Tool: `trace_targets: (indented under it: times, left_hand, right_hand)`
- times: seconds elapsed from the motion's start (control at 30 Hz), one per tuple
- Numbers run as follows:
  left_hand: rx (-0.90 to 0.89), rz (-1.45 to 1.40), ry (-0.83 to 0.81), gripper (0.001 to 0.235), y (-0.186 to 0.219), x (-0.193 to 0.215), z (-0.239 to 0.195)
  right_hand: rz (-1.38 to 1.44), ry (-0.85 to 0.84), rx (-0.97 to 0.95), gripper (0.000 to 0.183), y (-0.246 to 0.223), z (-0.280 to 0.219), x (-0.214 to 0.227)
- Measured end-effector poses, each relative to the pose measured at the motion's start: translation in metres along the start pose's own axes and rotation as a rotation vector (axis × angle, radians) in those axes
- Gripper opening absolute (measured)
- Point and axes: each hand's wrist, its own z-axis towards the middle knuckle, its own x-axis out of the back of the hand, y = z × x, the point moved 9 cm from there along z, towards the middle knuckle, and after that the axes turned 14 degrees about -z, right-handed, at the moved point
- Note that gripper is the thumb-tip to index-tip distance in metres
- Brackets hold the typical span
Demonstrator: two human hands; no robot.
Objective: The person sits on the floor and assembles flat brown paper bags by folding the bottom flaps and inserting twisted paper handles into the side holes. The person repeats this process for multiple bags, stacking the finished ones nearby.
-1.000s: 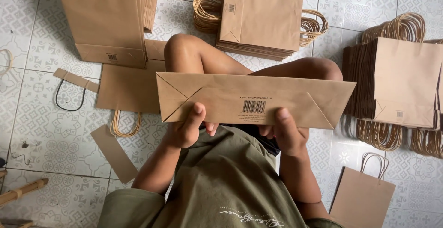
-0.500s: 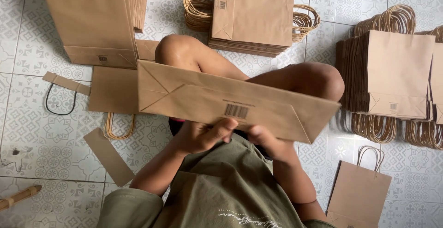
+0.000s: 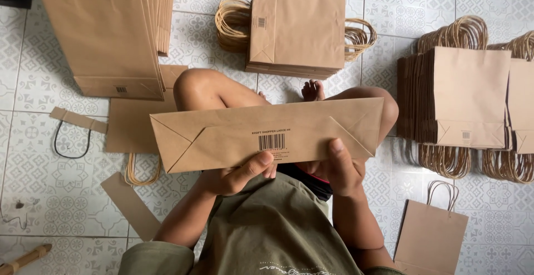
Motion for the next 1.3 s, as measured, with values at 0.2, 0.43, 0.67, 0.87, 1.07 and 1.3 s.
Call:
trace_targets:
  times: [0.2,0.43,0.67,0.87,1.07,1.3]
  left_hand:
    - [0.014,-0.024,0.044,0.040,-0.010,0.016,0.008]
    - [0.102,-0.057,0.022,0.040,-0.029,0.013,0.033]
    - [0.095,0.039,0.158,0.034,-0.049,0.066,0.013]
    - [-0.101,0.143,0.348,0.027,-0.020,0.091,0.017]
    - [-0.175,0.231,0.385,0.034,-0.015,0.098,0.023]
    - [-0.075,0.425,0.441,0.015,-0.061,0.086,0.003]
  right_hand:
    - [-0.034,0.006,0.298,0.057,-0.050,0.016,-0.005]
    - [-0.231,0.356,0.296,0.052,0.012,0.023,0.026]
    - [-0.170,-0.201,0.001,0.058,0.016,0.049,-0.011]
    - [-0.006,-0.286,0.285,0.036,-0.022,0.051,-0.022]
    - [0.003,-0.310,0.421,0.050,-0.051,0.063,-0.034]
    - [0.013,-0.337,0.344,0.043,-0.029,0.062,-0.050]
